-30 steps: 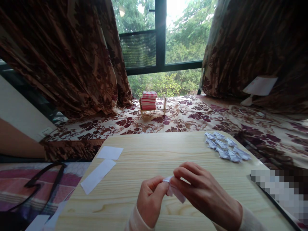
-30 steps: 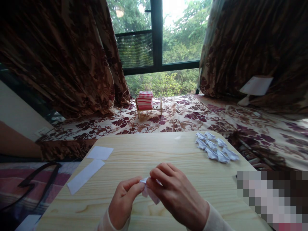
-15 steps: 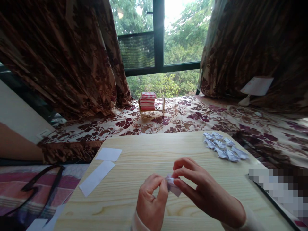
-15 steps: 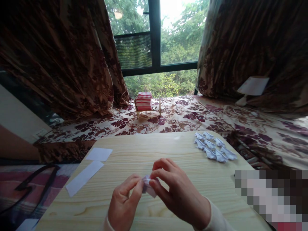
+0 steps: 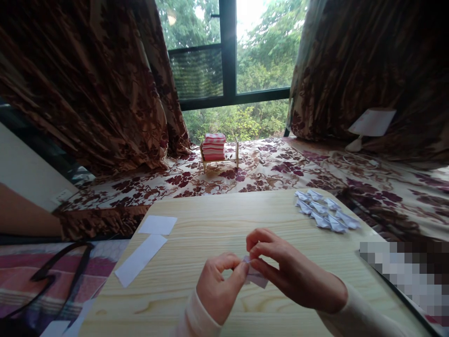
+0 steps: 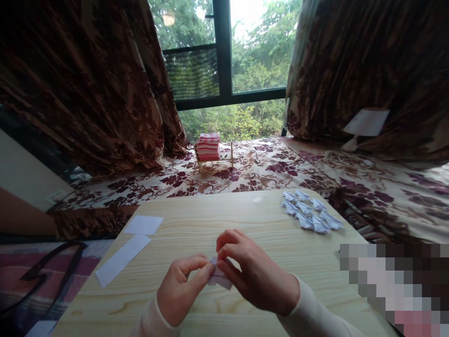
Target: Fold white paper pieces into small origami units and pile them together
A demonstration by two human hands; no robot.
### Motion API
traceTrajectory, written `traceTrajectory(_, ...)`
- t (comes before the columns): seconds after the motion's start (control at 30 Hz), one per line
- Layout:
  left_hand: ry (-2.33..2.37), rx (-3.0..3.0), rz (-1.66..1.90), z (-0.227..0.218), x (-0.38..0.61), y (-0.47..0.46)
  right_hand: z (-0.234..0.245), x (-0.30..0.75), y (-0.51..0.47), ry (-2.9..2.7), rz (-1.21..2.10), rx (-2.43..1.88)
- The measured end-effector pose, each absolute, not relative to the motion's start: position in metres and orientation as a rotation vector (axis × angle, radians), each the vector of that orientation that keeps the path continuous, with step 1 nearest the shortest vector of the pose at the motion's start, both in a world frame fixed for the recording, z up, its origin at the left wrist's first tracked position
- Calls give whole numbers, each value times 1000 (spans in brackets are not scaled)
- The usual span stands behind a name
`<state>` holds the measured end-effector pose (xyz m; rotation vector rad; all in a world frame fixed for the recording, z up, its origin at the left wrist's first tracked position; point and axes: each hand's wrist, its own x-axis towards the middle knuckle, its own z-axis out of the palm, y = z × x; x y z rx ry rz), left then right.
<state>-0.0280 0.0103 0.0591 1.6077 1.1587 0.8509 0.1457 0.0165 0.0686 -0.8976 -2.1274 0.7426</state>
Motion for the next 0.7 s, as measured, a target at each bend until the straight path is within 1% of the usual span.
traceTrajectory(0.07,1109,1616,790,58,-30,14,67,145,21,-2114,764,-897)
traceTrajectory(0.13,1089,1562,801,52,-31,16,64,145,25,-2051,728,-921)
traceTrajectory(0.27,1182,1326,1075,30,-31,16,59,147,25,-1876,472,-974)
traceTrajectory(0.33,1179,1260,1128,23,-30,16,56,147,21,-1897,431,-981)
traceTrajectory(0.53,1138,1194,1130,18,-26,14,48,139,14,-1980,404,-1035)
traceTrajectory(0.7,1095,1156,1011,18,-28,15,48,139,16,-2034,328,-1045)
